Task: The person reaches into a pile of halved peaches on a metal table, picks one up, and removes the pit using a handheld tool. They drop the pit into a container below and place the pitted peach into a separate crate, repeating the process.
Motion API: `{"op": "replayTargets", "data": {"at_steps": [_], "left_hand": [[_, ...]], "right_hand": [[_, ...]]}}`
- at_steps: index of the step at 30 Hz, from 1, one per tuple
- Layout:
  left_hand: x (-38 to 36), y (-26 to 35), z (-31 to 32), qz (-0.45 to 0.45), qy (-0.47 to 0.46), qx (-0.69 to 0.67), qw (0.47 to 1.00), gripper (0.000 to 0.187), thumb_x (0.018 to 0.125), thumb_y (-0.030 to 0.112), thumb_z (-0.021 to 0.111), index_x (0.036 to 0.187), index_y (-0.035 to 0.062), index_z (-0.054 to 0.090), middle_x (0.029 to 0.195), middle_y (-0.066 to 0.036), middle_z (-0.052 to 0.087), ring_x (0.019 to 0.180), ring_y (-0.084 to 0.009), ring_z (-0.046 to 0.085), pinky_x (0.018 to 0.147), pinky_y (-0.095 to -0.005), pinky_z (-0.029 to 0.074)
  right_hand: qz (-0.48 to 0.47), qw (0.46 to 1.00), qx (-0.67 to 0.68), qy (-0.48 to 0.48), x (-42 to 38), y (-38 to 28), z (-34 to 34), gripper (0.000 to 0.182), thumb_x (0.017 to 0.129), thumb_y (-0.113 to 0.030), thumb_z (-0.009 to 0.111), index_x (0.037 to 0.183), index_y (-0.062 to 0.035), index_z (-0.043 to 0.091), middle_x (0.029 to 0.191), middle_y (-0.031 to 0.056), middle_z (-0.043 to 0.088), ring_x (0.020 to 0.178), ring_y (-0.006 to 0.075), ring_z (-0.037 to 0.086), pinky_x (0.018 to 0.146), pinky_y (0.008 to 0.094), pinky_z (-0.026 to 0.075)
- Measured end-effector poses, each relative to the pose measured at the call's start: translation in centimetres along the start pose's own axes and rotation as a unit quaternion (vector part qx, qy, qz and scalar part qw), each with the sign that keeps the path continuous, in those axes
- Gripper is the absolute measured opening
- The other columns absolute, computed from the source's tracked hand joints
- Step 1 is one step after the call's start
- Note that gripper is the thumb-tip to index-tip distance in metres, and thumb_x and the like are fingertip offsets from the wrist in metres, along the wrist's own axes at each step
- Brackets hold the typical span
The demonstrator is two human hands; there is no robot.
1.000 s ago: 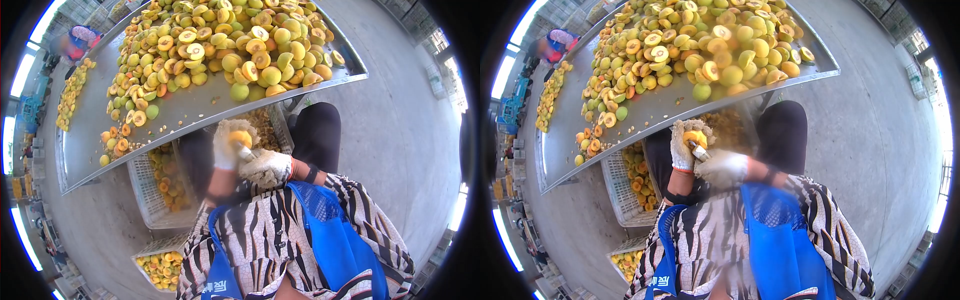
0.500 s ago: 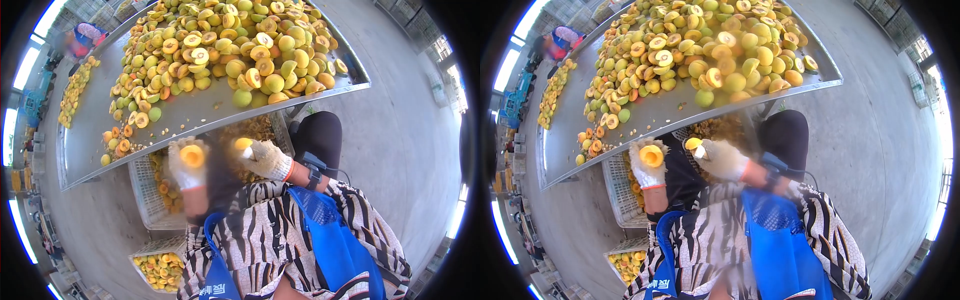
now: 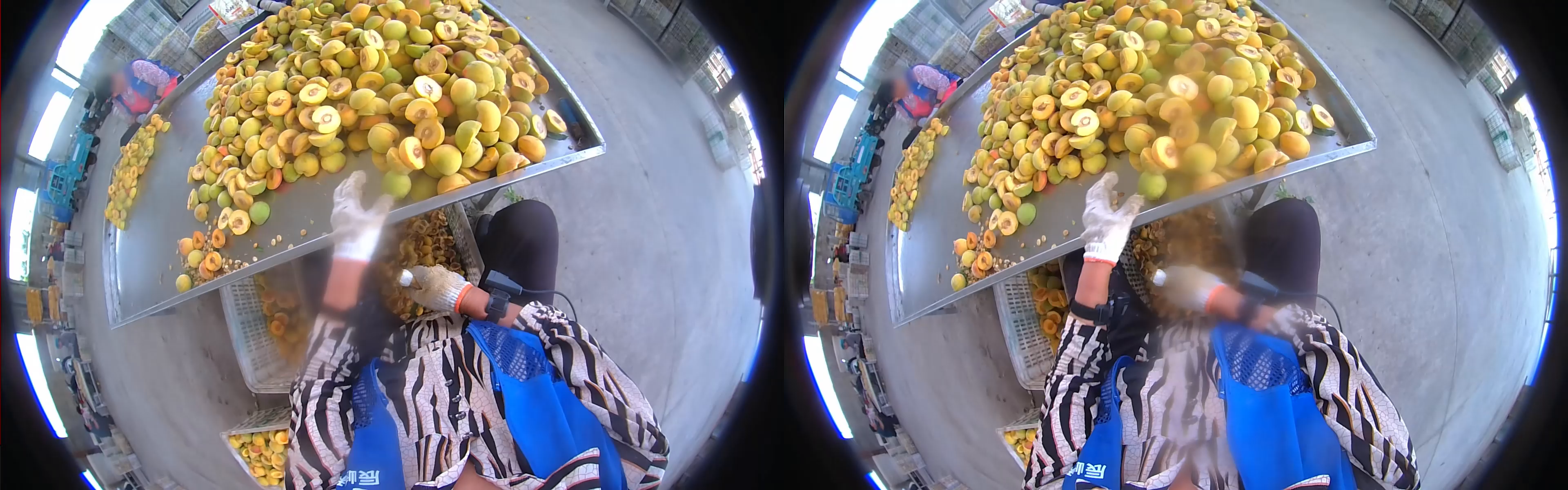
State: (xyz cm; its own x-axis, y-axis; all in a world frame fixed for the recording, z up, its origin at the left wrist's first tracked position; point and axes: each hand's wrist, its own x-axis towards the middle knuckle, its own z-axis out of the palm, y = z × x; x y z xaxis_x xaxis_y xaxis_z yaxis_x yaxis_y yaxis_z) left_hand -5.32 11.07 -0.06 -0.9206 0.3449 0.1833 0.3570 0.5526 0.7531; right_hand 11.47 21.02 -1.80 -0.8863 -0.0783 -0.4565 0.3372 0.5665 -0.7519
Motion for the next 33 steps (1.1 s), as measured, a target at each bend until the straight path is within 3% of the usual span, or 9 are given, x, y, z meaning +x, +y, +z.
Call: {"op": "replayTargets", "data": {"at_steps": [7,10,13,17,19,24,26,28,33], "left_hand": [[3.8,0.5,4.7,0.024,-0.079,0.132,0.988,0.063,0.07,0.028,0.081,0.124,0.0035,0.059,0.116,-0.021,0.062,0.116,-0.036,0.055,0.101,-0.0436,0.045],[2.5,-3.0,3.1,-0.046,0.003,-0.131,0.99,0.05,0.082,0.017,0.073,0.126,0.0005,0.057,0.115,-0.016,0.064,0.104,-0.029,0.064,0.092,-0.039,0.053],[0.1,-3.4,-2.0,-0.176,-0.005,-0.582,0.794,0.038,0.09,0.007,0.062,0.127,0.0015,0.054,0.111,-0.014,0.064,0.101,-0.0281,0.065,0.084,-0.0414,0.058],[-2.5,-2.6,-5.8,-0.148,-0.075,-0.731,0.662,0.04,0.09,0.015,0.059,0.127,0.001,0.053,0.114,-0.021,0.062,0.102,-0.0362,0.064,0.087,-0.0471,0.057],[-3.9,-1.8,-5.7,-0.107,-0.038,-0.525,0.843,0.035,0.086,0.021,0.064,0.115,0.0026,0.059,0.101,-0.018,0.064,0.089,-0.0353,0.064,0.082,-0.0435,0.056],[-6.6,-2.8,-3.4,-0.142,-0.043,-0.569,0.809,0.038,0.093,0.036,0.055,0.112,0.0035,0.061,0.1,-0.017,0.065,0.088,-0.0344,0.064,0.083,-0.0438,0.054],[-7.2,-1.1,-4.3,-0.245,-0.059,-0.717,0.649,0.045,0.1,0.045,0.045,0.114,0.004,0.058,0.106,-0.018,0.064,0.094,-0.0346,0.063,0.088,-0.0472,0.051],[-8.0,-0.7,-3.9,-0.182,-0.047,-0.584,0.79,0.042,0.102,0.042,0.044,0.114,0.0045,0.058,0.105,-0.017,0.064,0.094,-0.0344,0.063,0.088,-0.0473,0.051],[-8.7,-1.8,-2.3,-0.112,-0.007,-0.529,0.841,0.037,0.104,0.034,0.041,0.118,0.0043,0.057,0.103,-0.015,0.064,0.092,-0.0322,0.063,0.087,-0.0463,0.052]], "right_hand": [[0.038,0.998,0.052,0.025,-0.9,0.4,-1.3,0.032,0.088,-0.032,0.064,0.108,-0.0072,0.064,0.096,0.0224,0.069,0.092,0.0407,0.066,0.08,0.0482,0.052],[0.068,0.995,0.066,0.03,-1.2,-0.3,-2.1,0.032,0.087,-0.032,0.065,0.108,-0.008,0.063,0.095,0.0212,0.069,0.091,0.0403,0.066,0.079,0.0479,0.053],[0.044,0.996,0.053,0.061,-0.4,0.3,-1.0,0.031,0.086,-0.033,0.066,0.105,-0.0084,0.063,0.094,0.0201,0.069,0.089,0.0393,0.067,0.078,0.0477,0.053],[-0.054,0.974,0.076,0.208,1.2,0.1,0.1,0.025,0.086,-0.029,0.069,0.1,-0.0091,0.063,0.086,0.0169,0.069,0.084,0.0379,0.067,0.072,0.0448,0.053],[-0.051,0.966,0.107,0.231,-0.3,-3.5,-1.9,0.023,0.087,-0.027,0.066,0.1,-0.0092,0.063,0.086,0.0163,0.068,0.083,0.0376,0.067,0.072,0.0438,0.053],[-0.035,0.984,0.04,0.169,-1.6,-6.9,-3.2,0.025,0.089,-0.028,0.059,0.103,-0.0071,0.063,0.095,0.0204,0.068,0.091,0.0401,0.065,0.08,0.0463,0.051],[-0.019,0.989,0.013,0.147,-1.6,-7.4,-2.5,0.026,0.089,-0.027,0.058,0.104,-0.0065,0.063,0.099,0.022,0.068,0.094,0.0421,0.064,0.08,0.0476,0.05],[-0.004,0.991,0.004,0.13,-1.7,-7.7,-2.3,0.026,0.089,-0.025,0.058,0.105,-0.0064,0.062,0.1,0.0224,0.068,0.094,0.0424,0.064,0.08,0.0476,0.05],[-0.027,0.989,0.001,0.142,-1.4,-6.8,-0.9,0.027,0.088,-0.022,0.058,0.109,-0.0064,0.062,0.099,0.0228,0.068,0.096,0.0427,0.063,0.081,0.048,0.051]]}}
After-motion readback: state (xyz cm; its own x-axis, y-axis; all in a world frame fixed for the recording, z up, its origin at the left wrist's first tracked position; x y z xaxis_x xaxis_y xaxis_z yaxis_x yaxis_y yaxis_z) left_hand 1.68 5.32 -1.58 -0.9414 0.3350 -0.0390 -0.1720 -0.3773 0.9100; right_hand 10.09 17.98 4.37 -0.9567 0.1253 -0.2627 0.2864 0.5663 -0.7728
